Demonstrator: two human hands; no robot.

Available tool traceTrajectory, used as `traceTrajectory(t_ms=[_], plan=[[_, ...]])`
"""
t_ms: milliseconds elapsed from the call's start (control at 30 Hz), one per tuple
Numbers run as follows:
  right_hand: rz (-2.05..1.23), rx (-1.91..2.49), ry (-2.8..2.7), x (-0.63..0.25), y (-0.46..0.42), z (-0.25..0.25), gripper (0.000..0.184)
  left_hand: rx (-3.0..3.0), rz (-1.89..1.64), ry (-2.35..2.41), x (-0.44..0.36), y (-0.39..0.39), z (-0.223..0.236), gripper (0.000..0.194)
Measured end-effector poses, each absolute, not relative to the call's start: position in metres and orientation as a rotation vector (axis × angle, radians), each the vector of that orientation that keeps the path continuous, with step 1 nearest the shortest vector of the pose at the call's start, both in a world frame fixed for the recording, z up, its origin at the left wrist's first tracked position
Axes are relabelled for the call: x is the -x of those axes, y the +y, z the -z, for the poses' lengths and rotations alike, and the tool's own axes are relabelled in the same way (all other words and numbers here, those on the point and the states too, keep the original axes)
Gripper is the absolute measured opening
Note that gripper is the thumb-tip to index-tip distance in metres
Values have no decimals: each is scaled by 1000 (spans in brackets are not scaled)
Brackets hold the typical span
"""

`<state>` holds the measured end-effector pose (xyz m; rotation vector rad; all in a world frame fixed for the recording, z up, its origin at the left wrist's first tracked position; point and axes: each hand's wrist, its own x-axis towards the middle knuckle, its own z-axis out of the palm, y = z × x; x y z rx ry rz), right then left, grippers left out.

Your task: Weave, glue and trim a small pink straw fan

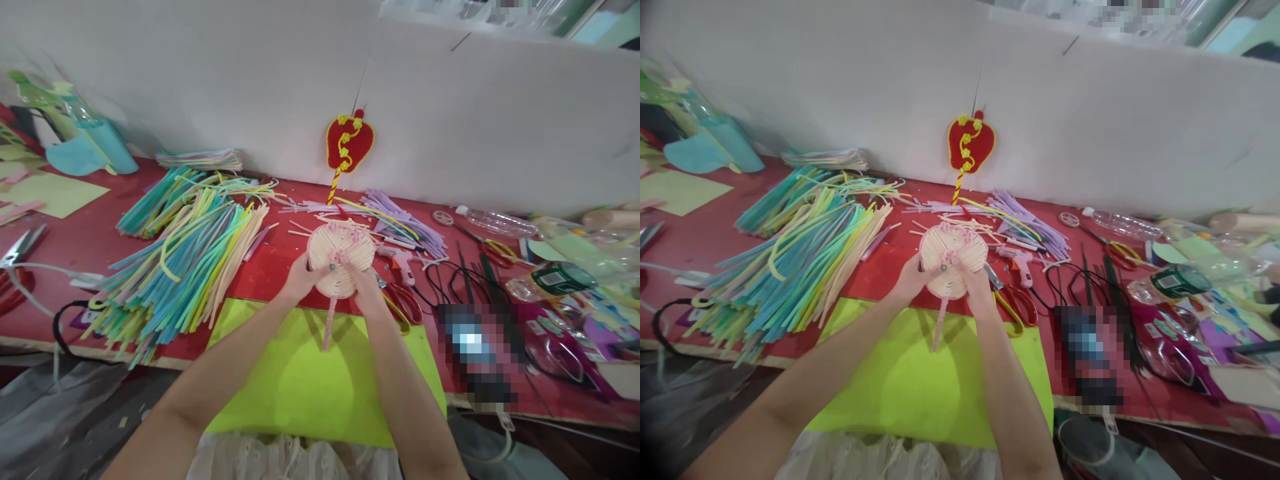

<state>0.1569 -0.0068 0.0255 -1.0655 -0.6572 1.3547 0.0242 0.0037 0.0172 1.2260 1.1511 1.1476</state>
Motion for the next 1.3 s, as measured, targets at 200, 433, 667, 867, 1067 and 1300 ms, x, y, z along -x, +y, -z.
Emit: traceTrajectory(t_ms=[200,433,667,867,1067,1300], plan=[[-1341,1079,-634,-157,-7,-25,40,-1113,-1159,993,-24,5,-13,51],[-1352,1057,-565,-160,-4,-19,35,-1023,-1203,967,-25,6,-10,54],[-1162,1054,-773,-157,-8,-23,50,-950,-1290,892,-25,10,-1,55],[-950,1034,-885,-157,-8,-25,75,-920,-1293,923,-26,8,-6,56],[-939,1051,-906,-157,-8,-24,78,-901,-1288,898,-26,8,-6,54],[-892,1046,-958,-158,-6,-22,79,-889,-1280,892,-25,12,-3,56]])
